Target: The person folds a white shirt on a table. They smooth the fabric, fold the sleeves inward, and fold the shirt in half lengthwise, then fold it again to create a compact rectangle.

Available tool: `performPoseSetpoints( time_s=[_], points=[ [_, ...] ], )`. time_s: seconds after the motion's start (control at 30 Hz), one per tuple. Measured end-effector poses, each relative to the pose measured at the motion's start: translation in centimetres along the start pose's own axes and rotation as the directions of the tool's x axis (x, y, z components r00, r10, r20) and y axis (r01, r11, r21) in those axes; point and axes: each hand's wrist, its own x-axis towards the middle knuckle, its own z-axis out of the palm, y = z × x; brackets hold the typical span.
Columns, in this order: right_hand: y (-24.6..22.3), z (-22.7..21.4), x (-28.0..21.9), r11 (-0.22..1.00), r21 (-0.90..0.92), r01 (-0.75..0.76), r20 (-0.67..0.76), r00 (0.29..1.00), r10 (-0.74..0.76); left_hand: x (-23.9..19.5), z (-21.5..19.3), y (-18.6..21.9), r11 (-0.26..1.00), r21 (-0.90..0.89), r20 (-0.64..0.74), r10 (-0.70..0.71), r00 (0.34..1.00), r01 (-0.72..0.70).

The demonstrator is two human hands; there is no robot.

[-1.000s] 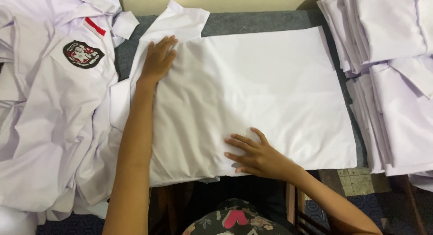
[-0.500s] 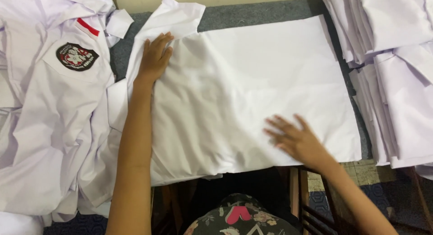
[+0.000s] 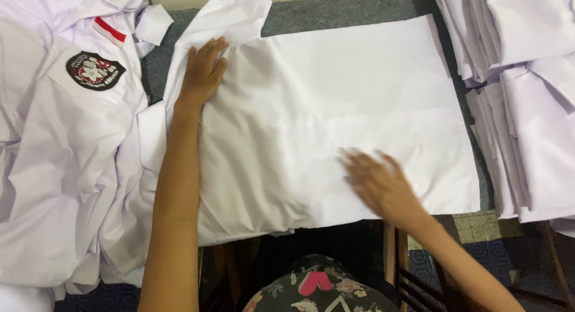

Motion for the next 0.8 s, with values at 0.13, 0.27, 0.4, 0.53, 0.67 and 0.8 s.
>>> performPoseSetpoints(
  time_s=[0.13, 0.27, 0.4, 0.53, 0.67, 0.8],
  points=[
    [-3.0, 1.9, 1.4, 0.958, -0.168, 0.232, 0.094, 0.971, -0.218, -0.3, -0.2, -0.1, 1.0, 0.018, 0.006, -0.005, 1.0, 0.004],
    [-3.2, 1.2, 0.6, 0.946, 0.025, 0.323, 0.2, 0.926, -0.321, 0.8, 1.8, -3.8, 0.995, 0.071, -0.079, 0.076, 0.994, -0.071],
    [-3.5, -2.1, 0.1, 0.771, 0.602, 0.21, 0.197, 0.896, -0.398, 0.6, 1.6, -3.7, 0.996, 0.066, -0.092, 0.067, 0.993, -0.061],
    [-1.6, -0.9, -1.6, 0.721, 0.688, 0.079, 0.063, 0.984, -0.168, 0.3, 1.4, -2.7, 0.997, 0.059, -0.055, 0.054, 0.997, -0.051],
    [-2.1, 1.2, -1.2, 0.943, 0.258, 0.209, -0.019, 0.977, -0.212, 0.1, 0.9, -1.9, 0.998, 0.045, -0.045, 0.045, 0.998, -0.043],
    [-4.3, 1.2, -1.3, 0.903, -0.216, 0.371, 0.057, 0.928, -0.368, 0.5, 1.3, -2.7, 0.996, 0.067, -0.064, 0.059, 0.996, -0.055]
  ],
)
